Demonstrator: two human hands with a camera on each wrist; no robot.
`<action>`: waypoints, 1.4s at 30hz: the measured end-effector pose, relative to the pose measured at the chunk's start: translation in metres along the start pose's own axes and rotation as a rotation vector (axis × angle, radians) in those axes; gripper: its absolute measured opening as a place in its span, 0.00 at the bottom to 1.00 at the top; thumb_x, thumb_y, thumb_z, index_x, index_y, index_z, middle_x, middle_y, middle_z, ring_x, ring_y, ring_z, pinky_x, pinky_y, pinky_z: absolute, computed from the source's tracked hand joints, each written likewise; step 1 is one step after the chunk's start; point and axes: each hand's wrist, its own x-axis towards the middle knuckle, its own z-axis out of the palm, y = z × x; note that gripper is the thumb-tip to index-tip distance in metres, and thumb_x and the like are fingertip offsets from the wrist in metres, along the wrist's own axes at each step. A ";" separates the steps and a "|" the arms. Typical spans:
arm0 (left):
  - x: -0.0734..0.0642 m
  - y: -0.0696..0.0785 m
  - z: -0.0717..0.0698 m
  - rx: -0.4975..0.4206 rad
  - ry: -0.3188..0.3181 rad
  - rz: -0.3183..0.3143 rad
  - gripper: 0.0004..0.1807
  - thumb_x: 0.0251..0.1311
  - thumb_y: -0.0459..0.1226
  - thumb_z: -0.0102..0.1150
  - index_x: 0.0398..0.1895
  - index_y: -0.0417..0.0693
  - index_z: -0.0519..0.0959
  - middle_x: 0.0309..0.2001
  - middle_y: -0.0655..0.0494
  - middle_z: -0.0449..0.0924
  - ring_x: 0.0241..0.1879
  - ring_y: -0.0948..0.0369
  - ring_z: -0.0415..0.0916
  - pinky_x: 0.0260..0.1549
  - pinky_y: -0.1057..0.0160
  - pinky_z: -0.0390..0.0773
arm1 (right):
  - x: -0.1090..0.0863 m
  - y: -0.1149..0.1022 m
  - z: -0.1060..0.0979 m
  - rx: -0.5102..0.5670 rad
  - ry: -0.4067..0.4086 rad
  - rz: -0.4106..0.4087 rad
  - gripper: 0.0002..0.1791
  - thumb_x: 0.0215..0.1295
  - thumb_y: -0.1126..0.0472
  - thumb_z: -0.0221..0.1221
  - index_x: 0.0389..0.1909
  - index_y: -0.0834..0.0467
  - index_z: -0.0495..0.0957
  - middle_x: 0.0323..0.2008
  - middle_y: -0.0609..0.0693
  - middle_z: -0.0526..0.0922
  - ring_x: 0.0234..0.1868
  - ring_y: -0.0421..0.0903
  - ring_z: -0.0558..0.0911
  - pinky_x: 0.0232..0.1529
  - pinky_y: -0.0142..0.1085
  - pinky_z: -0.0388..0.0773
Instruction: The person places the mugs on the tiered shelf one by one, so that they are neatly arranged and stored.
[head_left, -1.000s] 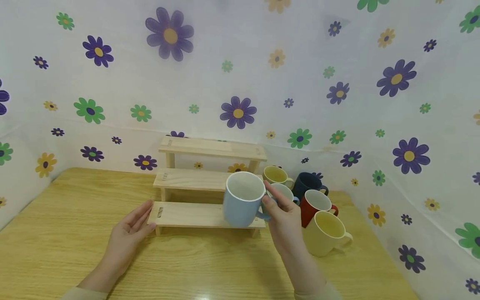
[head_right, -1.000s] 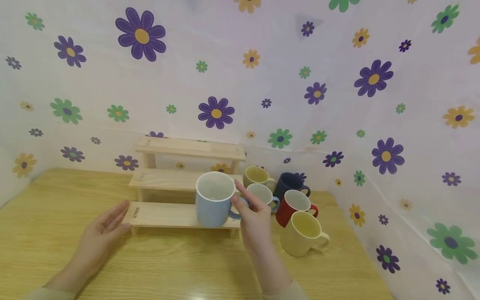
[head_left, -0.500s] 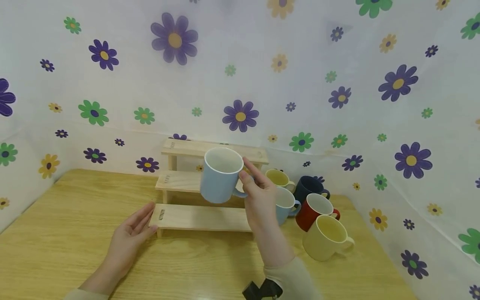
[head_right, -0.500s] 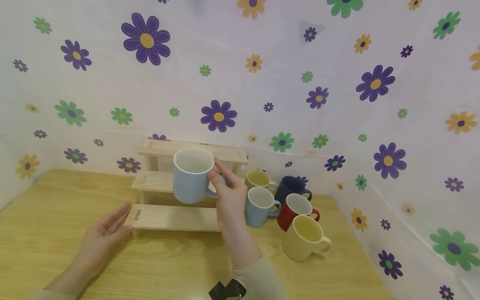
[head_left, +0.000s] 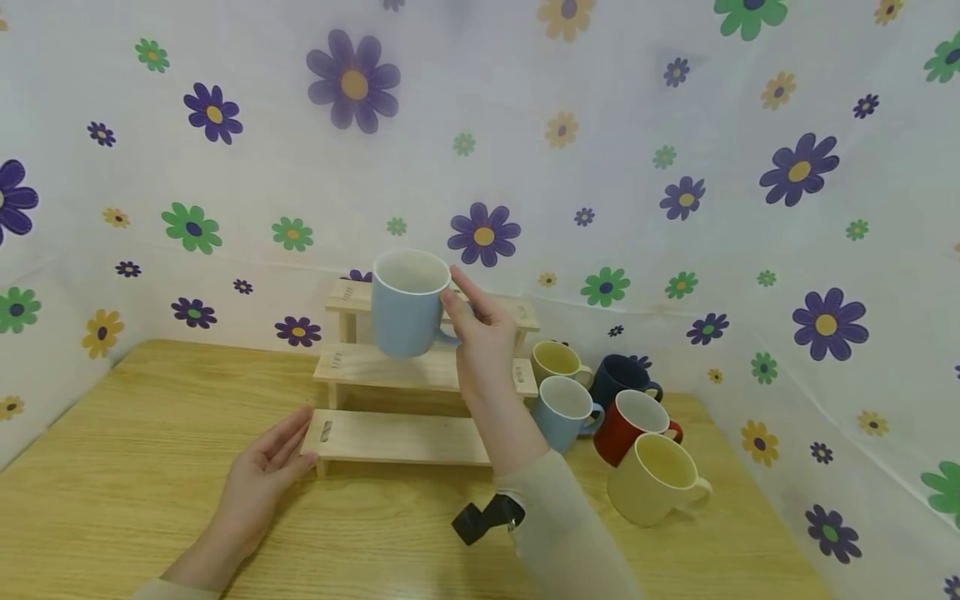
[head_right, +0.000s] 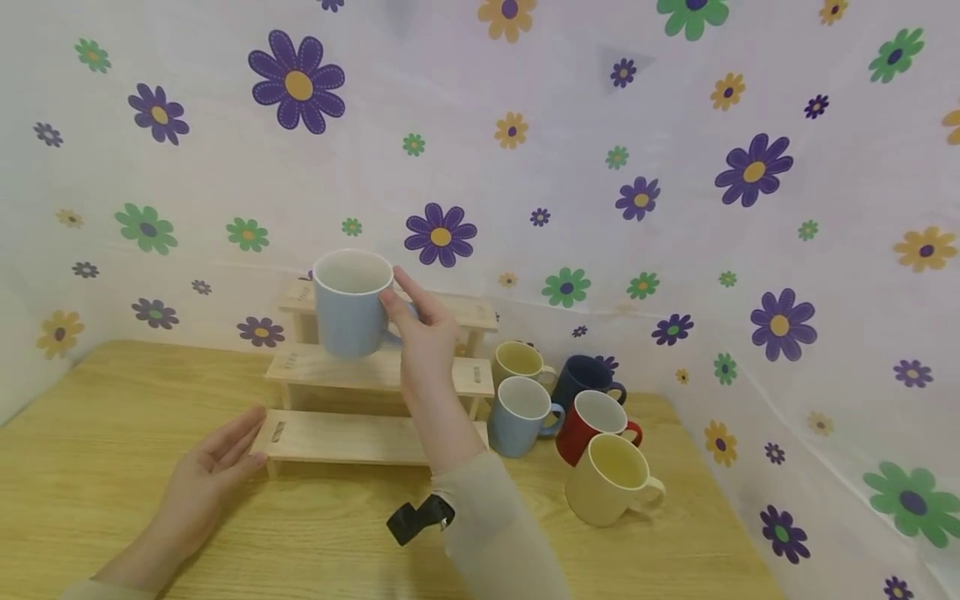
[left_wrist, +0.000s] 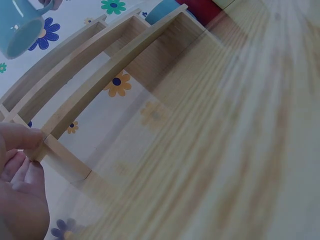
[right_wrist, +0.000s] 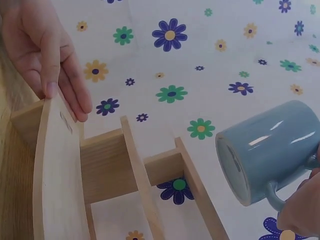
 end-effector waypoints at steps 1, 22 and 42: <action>0.000 0.000 0.000 0.000 0.003 -0.004 0.34 0.61 0.30 0.60 0.69 0.33 0.59 0.70 0.48 0.59 0.61 0.73 0.65 0.55 0.71 0.71 | 0.004 0.002 0.002 -0.005 0.000 0.007 0.19 0.62 0.69 0.62 0.54 0.61 0.79 0.33 0.43 0.77 0.38 0.39 0.68 0.40 0.31 0.62; 0.000 0.003 0.002 -0.007 0.018 -0.023 0.35 0.61 0.30 0.61 0.69 0.33 0.59 0.71 0.41 0.56 0.63 0.71 0.63 0.55 0.71 0.71 | 0.062 0.033 0.035 -0.083 0.015 0.033 0.19 0.57 0.62 0.68 0.51 0.56 0.82 0.51 0.45 0.80 0.53 0.42 0.74 0.58 0.41 0.71; 0.000 0.003 0.003 -0.008 0.016 -0.024 0.35 0.61 0.30 0.61 0.70 0.34 0.58 0.71 0.43 0.55 0.64 0.68 0.62 0.56 0.71 0.70 | 0.073 0.049 0.038 -0.183 0.012 0.060 0.20 0.59 0.58 0.67 0.53 0.55 0.81 0.55 0.45 0.79 0.62 0.43 0.71 0.66 0.41 0.65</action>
